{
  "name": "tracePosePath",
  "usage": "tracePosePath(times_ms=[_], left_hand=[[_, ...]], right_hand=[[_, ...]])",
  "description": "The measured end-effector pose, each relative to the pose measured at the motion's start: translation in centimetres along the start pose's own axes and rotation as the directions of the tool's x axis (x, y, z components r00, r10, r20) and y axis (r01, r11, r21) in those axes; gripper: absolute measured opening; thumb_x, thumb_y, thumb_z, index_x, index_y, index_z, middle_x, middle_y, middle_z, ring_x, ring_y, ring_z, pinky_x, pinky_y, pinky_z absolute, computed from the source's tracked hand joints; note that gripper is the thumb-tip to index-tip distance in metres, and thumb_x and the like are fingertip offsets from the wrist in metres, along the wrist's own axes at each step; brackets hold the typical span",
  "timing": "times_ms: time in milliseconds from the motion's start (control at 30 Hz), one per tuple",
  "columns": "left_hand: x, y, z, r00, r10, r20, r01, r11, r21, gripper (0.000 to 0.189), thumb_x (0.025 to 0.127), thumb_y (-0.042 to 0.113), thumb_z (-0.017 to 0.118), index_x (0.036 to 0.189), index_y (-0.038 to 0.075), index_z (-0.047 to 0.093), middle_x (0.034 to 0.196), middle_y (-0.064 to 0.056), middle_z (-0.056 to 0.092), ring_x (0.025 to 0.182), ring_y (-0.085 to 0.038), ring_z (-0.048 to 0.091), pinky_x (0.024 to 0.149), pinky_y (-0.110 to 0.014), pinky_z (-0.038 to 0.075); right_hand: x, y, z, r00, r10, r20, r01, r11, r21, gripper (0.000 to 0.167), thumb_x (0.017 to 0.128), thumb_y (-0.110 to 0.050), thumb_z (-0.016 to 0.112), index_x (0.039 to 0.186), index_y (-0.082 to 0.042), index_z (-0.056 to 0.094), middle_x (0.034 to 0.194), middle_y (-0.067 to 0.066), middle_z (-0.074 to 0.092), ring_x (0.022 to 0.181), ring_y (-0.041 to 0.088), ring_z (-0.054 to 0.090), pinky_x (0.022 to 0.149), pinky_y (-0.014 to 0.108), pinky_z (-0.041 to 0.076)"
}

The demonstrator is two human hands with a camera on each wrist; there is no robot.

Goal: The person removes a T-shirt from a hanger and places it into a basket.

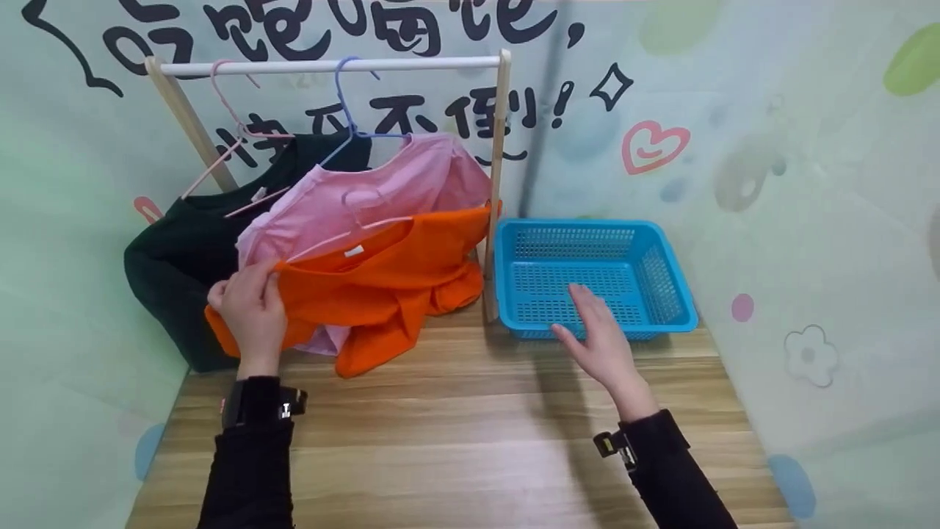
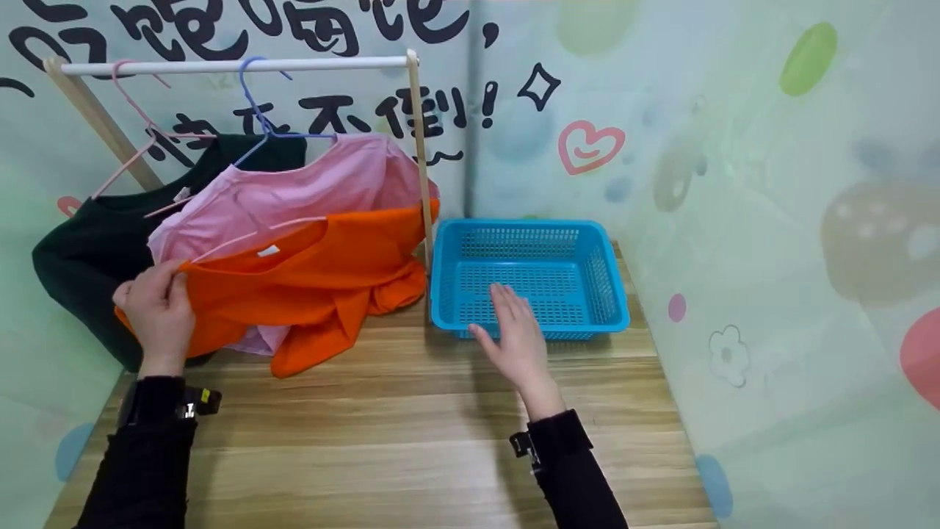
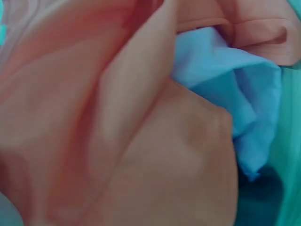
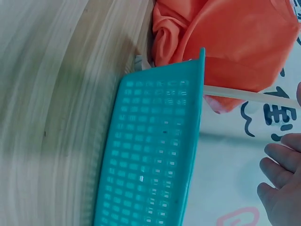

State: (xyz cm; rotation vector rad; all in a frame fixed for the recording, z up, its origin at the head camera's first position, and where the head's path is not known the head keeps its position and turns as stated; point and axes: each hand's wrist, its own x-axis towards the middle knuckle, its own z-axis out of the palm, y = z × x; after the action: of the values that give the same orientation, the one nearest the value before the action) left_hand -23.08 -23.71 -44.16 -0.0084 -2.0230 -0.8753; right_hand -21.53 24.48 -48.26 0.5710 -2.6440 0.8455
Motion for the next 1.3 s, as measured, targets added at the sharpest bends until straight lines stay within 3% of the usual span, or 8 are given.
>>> tracePosePath(times_ms=[100,200,400,667,767,900,1000,1300], left_hand=[[-0.3,-0.1,-0.2,0.999,0.04,-0.024,-0.042,0.997,-0.067,0.011,0.092,-0.002,0.066,0.1,-0.001,0.073,0.096,-0.017,0.072,0.091,-0.036,0.061,0.097,-0.042,0.025],[-0.2,0.6,-0.2,0.996,0.078,-0.045,-0.083,0.99,-0.117,0.009,0.09,-0.005,0.067,0.097,-0.002,0.073,0.092,-0.018,0.071,0.09,-0.036,0.062,0.093,-0.037,0.025],[0.1,3.7,0.6,0.99,0.122,-0.069,-0.134,0.97,-0.202,0.013,0.087,-0.009,0.068,0.097,-0.002,0.073,0.091,-0.016,0.072,0.086,-0.034,0.063,0.088,-0.033,0.025],[0.1,7.7,2.8,0.986,0.169,-0.015,-0.167,0.949,-0.268,0.015,0.085,-0.005,0.072,0.096,0.004,0.076,0.091,-0.009,0.074,0.086,-0.03,0.066,0.088,-0.038,0.027],[-0.3,8.7,3.8,0.981,0.193,0.009,-0.183,0.94,-0.288,0.015,0.084,-0.005,0.073,0.094,0.005,0.076,0.09,-0.008,0.074,0.086,-0.029,0.066,0.094,-0.042,0.028],[-1.3,9.6,5.2,0.975,0.22,0.044,-0.196,0.929,-0.315,0.015,0.082,-0.003,0.074,0.093,0.006,0.077,0.089,-0.006,0.074,0.085,-0.025,0.066,0.09,-0.043,0.029],[-2.1,10.2,6.1,0.97,0.235,0.067,-0.201,0.922,-0.33,0.014,0.084,0.0,0.073,0.094,0.008,0.076,0.088,-0.005,0.074,0.083,-0.023,0.066,0.081,-0.043,0.028],[-4.5,11.5,8.1,0.959,0.262,0.113,-0.215,0.923,-0.318,0.016,0.084,0.0,0.073,0.097,0.009,0.077,0.093,-0.003,0.074,0.087,-0.023,0.068,0.079,-0.045,0.029]], right_hand=[[0.1,-0.3,-0.6,1.0,0.018,0.004,-0.018,1.0,0.006,0.069,0.096,-0.026,0.067,0.149,0.005,0.036,0.151,0.024,0.038,0.143,0.038,0.031,0.116,0.05,0.019],[0.5,-0.9,-1.4,1.0,-0.003,-0.018,0.003,1.0,0.016,0.07,0.096,-0.025,0.067,0.15,0.003,0.035,0.153,0.023,0.038,0.143,0.036,0.031,0.117,0.049,0.019],[1.5,-2.5,-3.1,0.983,-0.123,-0.137,0.131,0.99,0.049,0.074,0.093,-0.02,0.07,0.152,0.001,0.031,0.154,0.021,0.036,0.143,0.035,0.031,0.116,0.052,0.021],[3.3,-4.5,-5.5,0.953,-0.187,-0.238,0.203,0.978,0.046,0.072,0.096,-0.033,0.066,0.152,0.0,0.033,0.156,0.015,0.036,0.142,0.032,0.033,0.114,0.052,0.026],[4.0,-5.5,-6.0,0.95,-0.204,-0.236,0.218,0.975,0.035,0.071,0.096,-0.036,0.064,0.151,-0.001,0.036,0.155,0.013,0.038,0.142,0.031,0.034,0.115,0.05,0.024],[4.6,-6.7,-6.2,0.946,-0.244,-0.215,0.258,0.966,0.037,0.068,0.096,-0.034,0.065,0.15,-0.001,0.039,0.152,0.014,0.042,0.141,0.03,0.037,0.115,0.049,0.024],[4.8,-7.7,-6.2,0.946,-0.263,-0.191,0.278,0.959,0.056,0.068,0.094,-0.028,0.068,0.15,-0.003,0.039,0.151,0.012,0.045,0.139,0.029,0.039,0.113,0.05,0.029],[4.8,-9.2,-5.5,0.965,-0.23,-0.128,0.252,0.949,0.189,0.062,0.093,-0.017,0.071,0.148,-0.008,0.044,0.131,0.005,0.063,0.119,0.017,0.059,0.097,0.039,0.049]])
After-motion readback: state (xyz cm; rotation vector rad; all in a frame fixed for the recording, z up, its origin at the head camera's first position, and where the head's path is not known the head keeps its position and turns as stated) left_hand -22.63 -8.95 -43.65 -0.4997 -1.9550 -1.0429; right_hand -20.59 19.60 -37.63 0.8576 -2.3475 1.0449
